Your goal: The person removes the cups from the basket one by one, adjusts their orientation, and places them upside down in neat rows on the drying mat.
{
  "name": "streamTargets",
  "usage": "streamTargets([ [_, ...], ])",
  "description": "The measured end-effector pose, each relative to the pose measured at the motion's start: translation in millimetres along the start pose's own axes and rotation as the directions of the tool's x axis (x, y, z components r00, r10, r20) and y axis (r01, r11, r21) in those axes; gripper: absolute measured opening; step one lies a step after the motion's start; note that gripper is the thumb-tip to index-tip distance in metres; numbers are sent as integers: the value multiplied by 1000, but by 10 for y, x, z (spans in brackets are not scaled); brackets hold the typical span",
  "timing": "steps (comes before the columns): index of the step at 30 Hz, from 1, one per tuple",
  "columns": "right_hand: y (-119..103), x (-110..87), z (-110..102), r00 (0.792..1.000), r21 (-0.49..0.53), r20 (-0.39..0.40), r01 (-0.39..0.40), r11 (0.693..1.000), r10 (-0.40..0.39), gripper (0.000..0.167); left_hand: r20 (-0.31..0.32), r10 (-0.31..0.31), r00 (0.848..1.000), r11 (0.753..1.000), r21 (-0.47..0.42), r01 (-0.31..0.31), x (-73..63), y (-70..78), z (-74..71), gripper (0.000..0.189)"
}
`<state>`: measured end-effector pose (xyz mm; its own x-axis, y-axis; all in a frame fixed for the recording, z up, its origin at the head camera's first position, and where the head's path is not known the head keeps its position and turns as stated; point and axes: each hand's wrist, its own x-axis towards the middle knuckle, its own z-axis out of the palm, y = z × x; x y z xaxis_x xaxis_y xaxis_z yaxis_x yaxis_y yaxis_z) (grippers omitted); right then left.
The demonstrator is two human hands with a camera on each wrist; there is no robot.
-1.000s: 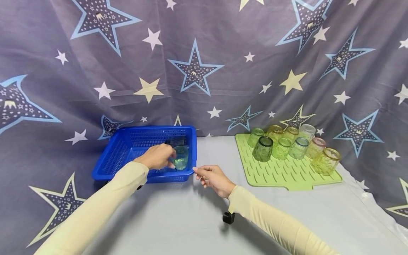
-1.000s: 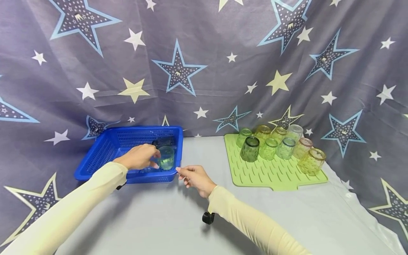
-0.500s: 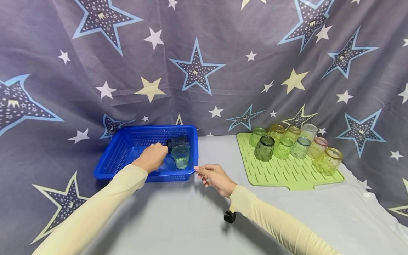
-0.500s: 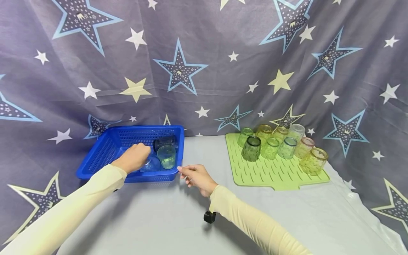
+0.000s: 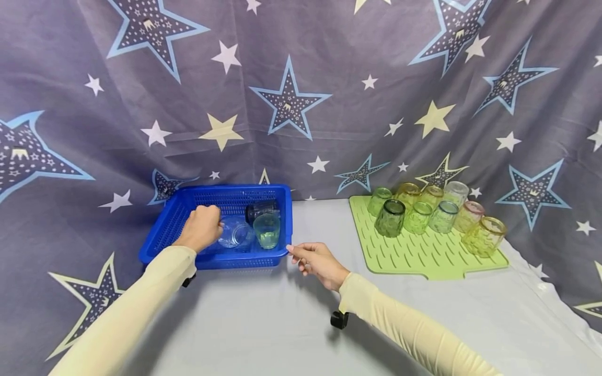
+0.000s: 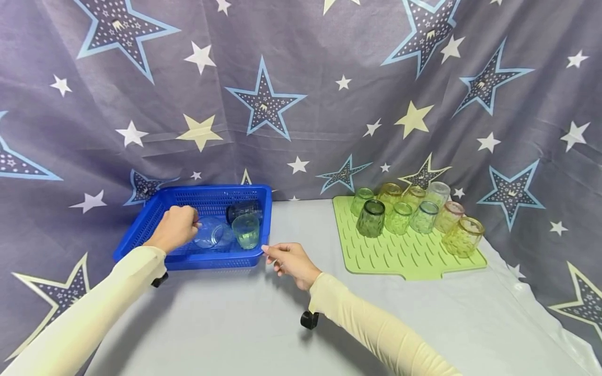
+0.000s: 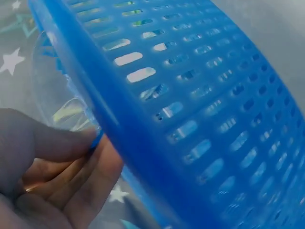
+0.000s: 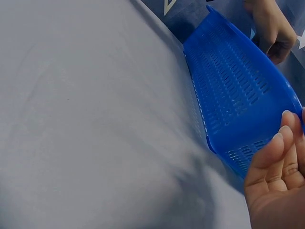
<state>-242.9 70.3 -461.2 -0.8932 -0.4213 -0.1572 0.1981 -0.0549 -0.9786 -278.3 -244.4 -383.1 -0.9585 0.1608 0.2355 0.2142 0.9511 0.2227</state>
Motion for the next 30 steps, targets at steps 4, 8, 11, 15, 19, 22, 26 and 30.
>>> streamTargets([
  [4,11,7,0,1000,-7,-2,-2,1000,2,44,-25,-113,993,990,-89,110,-46,-79,-58,19],
  [8,1,1,4,1000,-3,5,-1,1000,1,42,30,-220,975,944,-244,221,-86,-117,-109,18],
  [11,-13,-5,5,1000,2,6,-2,1000,2,42,130,-278,952,852,-423,307,-100,-122,-128,19],
  [15,-19,-11,-2,1000,2,2,-10,1000,10,39,258,-281,924,695,-610,381,-106,-108,-107,21],
  [19,-33,-17,-18,1000,2,0,-24,1000,24,32,325,-234,916,597,-696,399,-111,-53,-40,22],
  [22,-97,-16,-5,999,-8,0,-41,999,41,35,338,-198,920,549,-739,390,-114,10,1,22],
  [26,-211,-15,45,999,-2,12,-38,999,38,48,339,-155,928,505,-780,370,-119,130,35,23],
  [30,-272,-3,79,999,62,34,-17,998,15,62,349,-117,930,475,-802,362,-138,275,78,22],
])
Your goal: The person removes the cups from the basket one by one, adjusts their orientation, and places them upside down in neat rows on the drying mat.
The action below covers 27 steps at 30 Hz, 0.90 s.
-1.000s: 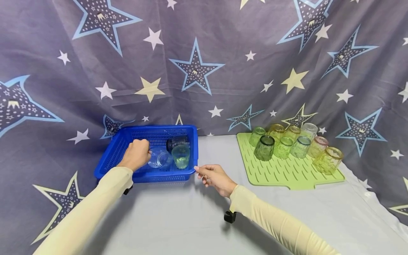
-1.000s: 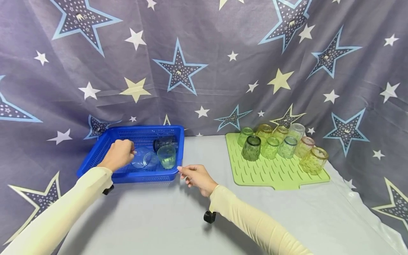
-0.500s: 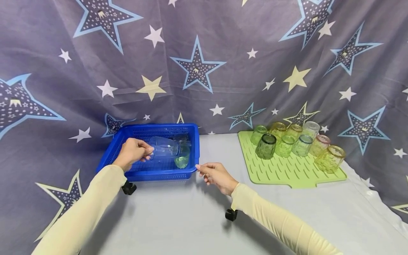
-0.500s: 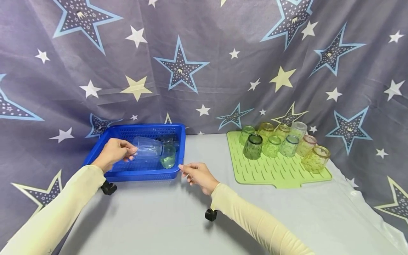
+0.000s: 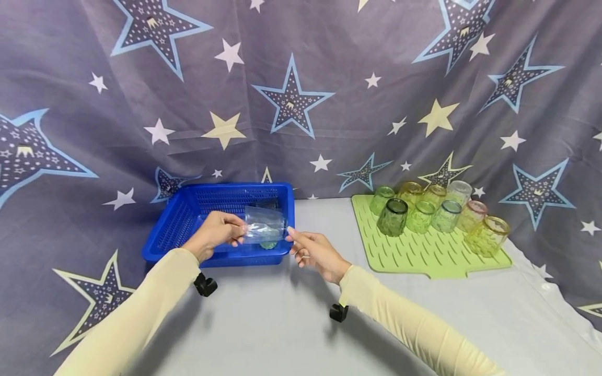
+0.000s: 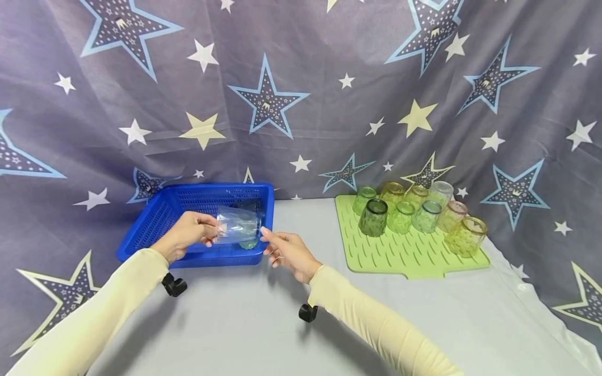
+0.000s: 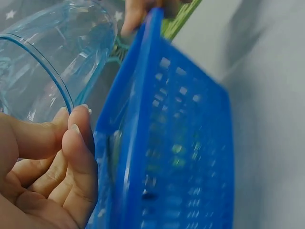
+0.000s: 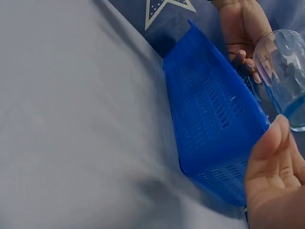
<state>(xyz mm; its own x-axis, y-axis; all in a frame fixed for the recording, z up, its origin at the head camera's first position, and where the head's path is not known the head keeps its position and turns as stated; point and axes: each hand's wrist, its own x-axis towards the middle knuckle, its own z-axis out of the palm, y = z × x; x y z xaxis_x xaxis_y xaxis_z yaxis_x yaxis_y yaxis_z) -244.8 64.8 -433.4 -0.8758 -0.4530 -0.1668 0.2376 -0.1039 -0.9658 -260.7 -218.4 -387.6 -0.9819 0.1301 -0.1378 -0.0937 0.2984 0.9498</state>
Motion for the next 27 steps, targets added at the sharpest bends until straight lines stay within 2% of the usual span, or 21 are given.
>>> streamTargets([
  [4,-10,-26,1,998,94,50,40,995,-45,66,25,12,1000,999,-48,-11,-38,20,176,20],
  [8,-23,-51,13,979,191,128,132,973,-158,61,33,25,999,993,-117,-21,-69,59,334,17],
  [12,-10,-47,42,971,278,99,183,943,-218,48,28,20,999,988,-154,-15,-102,76,423,18],
  [15,8,-46,65,979,327,34,180,928,-202,45,19,25,999,994,-103,-23,-117,62,441,19],
  [18,22,-50,73,983,369,-21,180,912,-185,46,22,59,998,998,18,-59,-115,36,438,21],
  [20,18,-54,70,981,391,-50,192,900,-187,45,21,98,995,987,126,-100,-123,24,436,21],
  [21,15,-52,62,980,399,-63,200,895,-191,44,23,122,992,974,188,-125,-126,14,438,21],
  [23,7,-50,37,977,414,-83,214,885,-197,42,40,190,981,928,319,-192,-138,2,453,18],
  [25,-3,-50,6,974,426,-101,226,876,-202,42,74,260,963,857,442,-265,-153,-3,486,14],
  [27,-13,-51,-28,973,434,-114,231,871,-201,42,125,332,935,775,528,-346,-158,-9,531,12],
])
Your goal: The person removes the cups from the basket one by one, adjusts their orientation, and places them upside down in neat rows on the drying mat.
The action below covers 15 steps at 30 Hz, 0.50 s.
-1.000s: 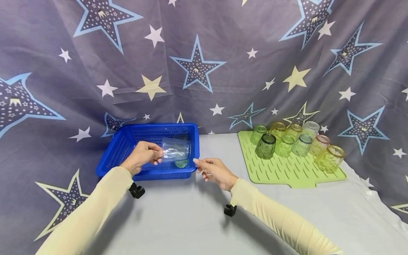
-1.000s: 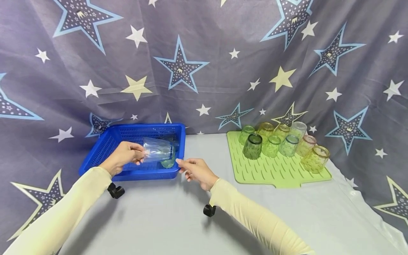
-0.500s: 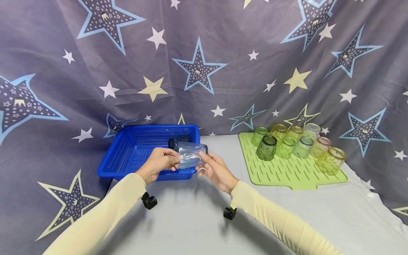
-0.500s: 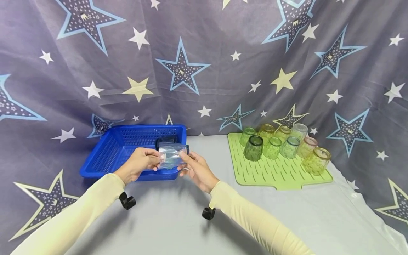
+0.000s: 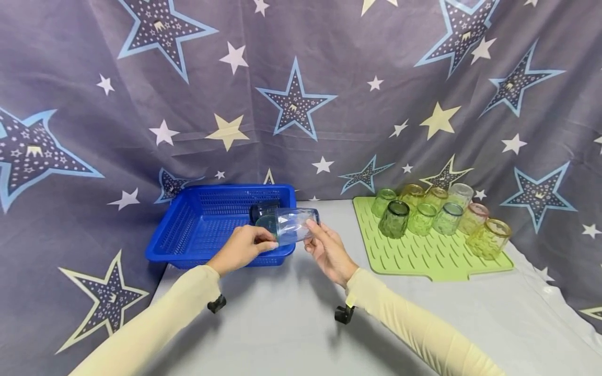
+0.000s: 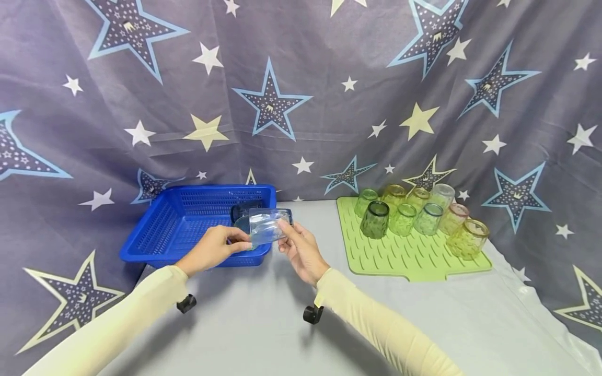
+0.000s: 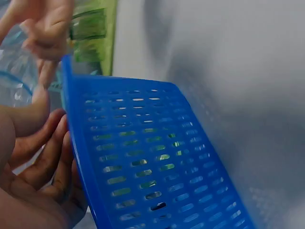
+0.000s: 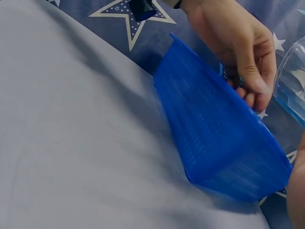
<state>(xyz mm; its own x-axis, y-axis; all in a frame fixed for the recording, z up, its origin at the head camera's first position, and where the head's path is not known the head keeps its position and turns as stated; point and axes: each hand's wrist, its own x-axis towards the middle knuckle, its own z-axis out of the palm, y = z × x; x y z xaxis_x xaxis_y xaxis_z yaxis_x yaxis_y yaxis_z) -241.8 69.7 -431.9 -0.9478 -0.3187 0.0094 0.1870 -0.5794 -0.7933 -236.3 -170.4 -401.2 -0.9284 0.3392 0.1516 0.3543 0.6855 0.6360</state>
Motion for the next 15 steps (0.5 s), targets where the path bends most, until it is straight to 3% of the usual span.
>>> streamTargets([
  [4,-42,-7,-65,1000,-8,-28,3,1000,-4,44,16,142,990,982,120,-143,10,58,96,14],
  [6,-61,-14,-93,999,-25,-37,3,1000,-4,44,18,186,982,966,177,-186,12,85,133,13],
  [11,-110,-21,-183,998,-64,-54,16,998,-19,47,19,262,965,917,308,-256,4,158,173,12],
  [15,-157,-23,-285,996,-121,-75,30,992,-39,44,22,297,955,895,341,-286,3,184,182,13],
])
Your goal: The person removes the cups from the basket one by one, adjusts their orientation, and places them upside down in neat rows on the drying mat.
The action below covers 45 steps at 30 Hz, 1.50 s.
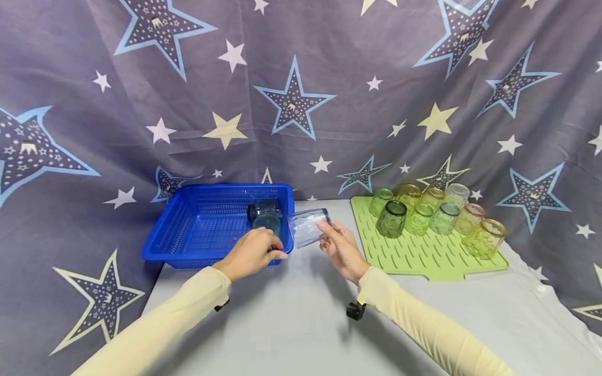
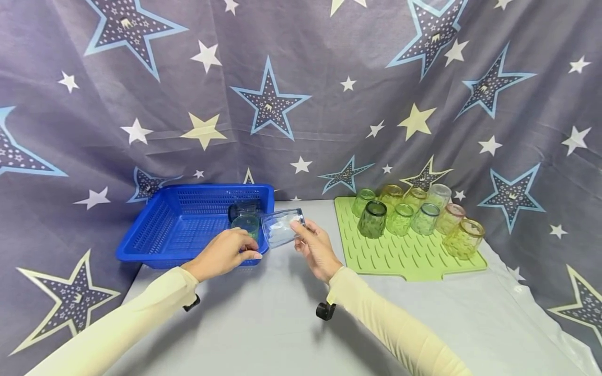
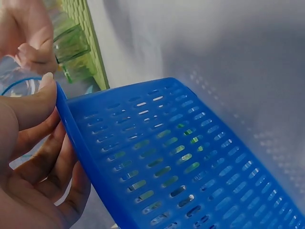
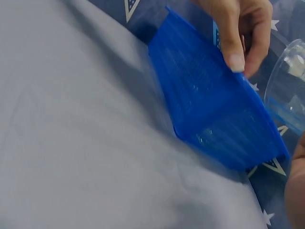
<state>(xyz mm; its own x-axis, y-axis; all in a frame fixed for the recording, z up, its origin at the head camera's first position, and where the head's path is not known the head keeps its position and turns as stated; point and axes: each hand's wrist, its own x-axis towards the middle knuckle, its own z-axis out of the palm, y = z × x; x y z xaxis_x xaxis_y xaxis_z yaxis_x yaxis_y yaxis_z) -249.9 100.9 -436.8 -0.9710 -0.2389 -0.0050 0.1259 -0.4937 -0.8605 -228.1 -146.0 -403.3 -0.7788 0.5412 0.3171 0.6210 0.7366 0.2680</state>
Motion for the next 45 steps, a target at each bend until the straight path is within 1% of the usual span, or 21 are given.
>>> streamTargets([
  [3,-22,6,-85,1000,-56,-17,4,998,-5,42,-3,18,1000,1000,10,-18,2,-10,7,16],
  [7,-57,3,-194,999,-126,-48,-7,992,1,50,-12,30,999,1000,4,-30,-5,-5,-3,19],
  [14,-177,-47,-459,997,-234,-76,-23,972,6,58,-6,6,1000,1000,8,-6,-12,-3,-13,18],
  [18,-244,-87,-656,994,-283,-111,-39,958,8,65,-10,14,1000,1000,13,-14,-13,-3,-6,16],
  [20,-282,-112,-759,991,-333,-131,-52,941,8,68,-13,21,1000,1000,19,-21,-10,-5,-2,16],
  [26,-429,-212,-1064,981,-498,-195,-97,862,-3,79,-35,60,998,997,49,-59,6,-15,13,14],
  [30,-554,-299,-1269,971,-562,-237,-123,818,-17,80,-41,80,996,996,52,-78,9,-20,14,15],
  [34,-697,-390,-1472,962,-605,-270,-152,782,-23,86,-45,93,995,994,54,-90,5,-28,10,18],
  [37,-801,-463,-1617,954,-628,-300,-174,759,-29,92,-48,94,994,994,53,-91,2,-28,9,19],
  [41,-908,-549,-1802,937,-619,-348,-198,760,-39,95,-46,96,994,994,55,-94,2,-20,14,19],
  [44,-984,-598,-1939,932,-632,-357,-193,750,-61,95,-45,97,994,994,55,-94,7,-15,19,18],
  [45,-1011,-614,-1982,932,-644,-355,-186,743,-74,94,-46,97,994,994,54,-94,8,-15,23,19],
])
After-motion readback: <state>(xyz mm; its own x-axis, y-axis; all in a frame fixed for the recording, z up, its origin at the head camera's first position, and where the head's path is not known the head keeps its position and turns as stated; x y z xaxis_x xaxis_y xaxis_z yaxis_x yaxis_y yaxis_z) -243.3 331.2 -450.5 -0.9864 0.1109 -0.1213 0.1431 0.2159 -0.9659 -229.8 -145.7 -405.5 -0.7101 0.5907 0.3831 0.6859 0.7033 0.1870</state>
